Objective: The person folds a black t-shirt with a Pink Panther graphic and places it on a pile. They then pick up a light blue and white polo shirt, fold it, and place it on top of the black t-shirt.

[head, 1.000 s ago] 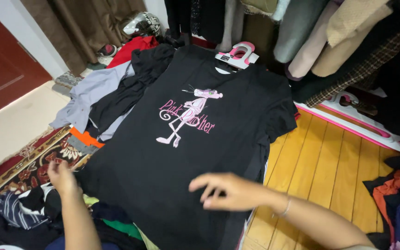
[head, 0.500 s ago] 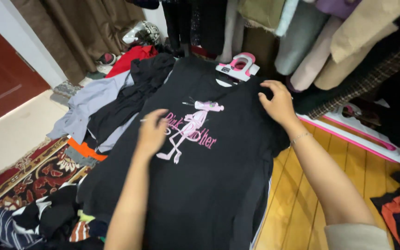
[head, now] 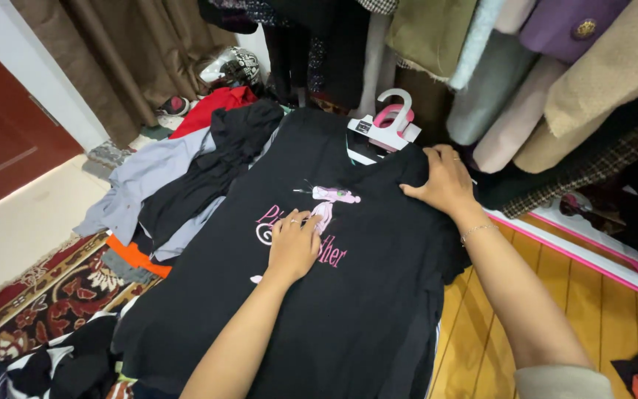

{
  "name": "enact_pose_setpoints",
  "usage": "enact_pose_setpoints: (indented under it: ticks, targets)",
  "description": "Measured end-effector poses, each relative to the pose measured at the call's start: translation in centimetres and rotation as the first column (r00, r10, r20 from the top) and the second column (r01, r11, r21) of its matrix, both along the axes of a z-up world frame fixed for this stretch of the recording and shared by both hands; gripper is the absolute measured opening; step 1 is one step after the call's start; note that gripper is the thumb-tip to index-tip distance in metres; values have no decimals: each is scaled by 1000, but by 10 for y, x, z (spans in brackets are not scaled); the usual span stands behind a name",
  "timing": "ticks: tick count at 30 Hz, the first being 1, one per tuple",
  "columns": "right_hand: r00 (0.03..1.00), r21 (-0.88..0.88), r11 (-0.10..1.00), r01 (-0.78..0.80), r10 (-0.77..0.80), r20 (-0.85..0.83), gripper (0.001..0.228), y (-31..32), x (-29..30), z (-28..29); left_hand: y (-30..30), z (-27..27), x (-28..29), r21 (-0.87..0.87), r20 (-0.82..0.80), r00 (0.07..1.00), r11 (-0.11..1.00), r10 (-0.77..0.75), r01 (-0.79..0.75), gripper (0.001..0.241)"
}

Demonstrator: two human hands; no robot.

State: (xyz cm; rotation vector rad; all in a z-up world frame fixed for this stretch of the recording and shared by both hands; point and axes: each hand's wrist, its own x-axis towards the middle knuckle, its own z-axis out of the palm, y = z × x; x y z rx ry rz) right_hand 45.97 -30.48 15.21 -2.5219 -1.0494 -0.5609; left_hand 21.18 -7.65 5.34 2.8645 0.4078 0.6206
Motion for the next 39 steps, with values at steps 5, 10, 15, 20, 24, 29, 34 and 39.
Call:
enact_pose_setpoints:
  ticks: [5,10,15,20,24,29,34,39]
  targets:
    - [989,-36,999,-16,21,149,96,-10,37,-4,3,-2,6,42,37,999,999,-33,31,39]
    - [997,22,1000,11,-12,77,94,-14,58,5,2,17,15,43,47,995,995,-93,91,43]
    - [928,-83,993,79,-104,-357,90,-12,69,-11,0,25,19,-60,-182,977,993,-113,103,51]
    - [930,-173,979,105,-158,-331,90,-14,63,-5,-9,38,15,-64,-288,954,995,-88,72,53]
    - [978,-68,996,65,-77,-196,85,-12,51,-5,-11,36,14,-58,-277,957,996,-84,71,54]
    - [956,-97,991,96,-119,-269,67,-18,40,0,-11,48,11,-94,-347,933,993,-94,65,59]
    - [937,-146,983,109,-151,-315,69,-28,28,-12,-24,81,-3,-140,-402,901,983,-162,114,80]
    - [924,211,964,-164,75,376,42,-58,16,-54,-41,62,5,-44,-138,913,923,-384,382,84]
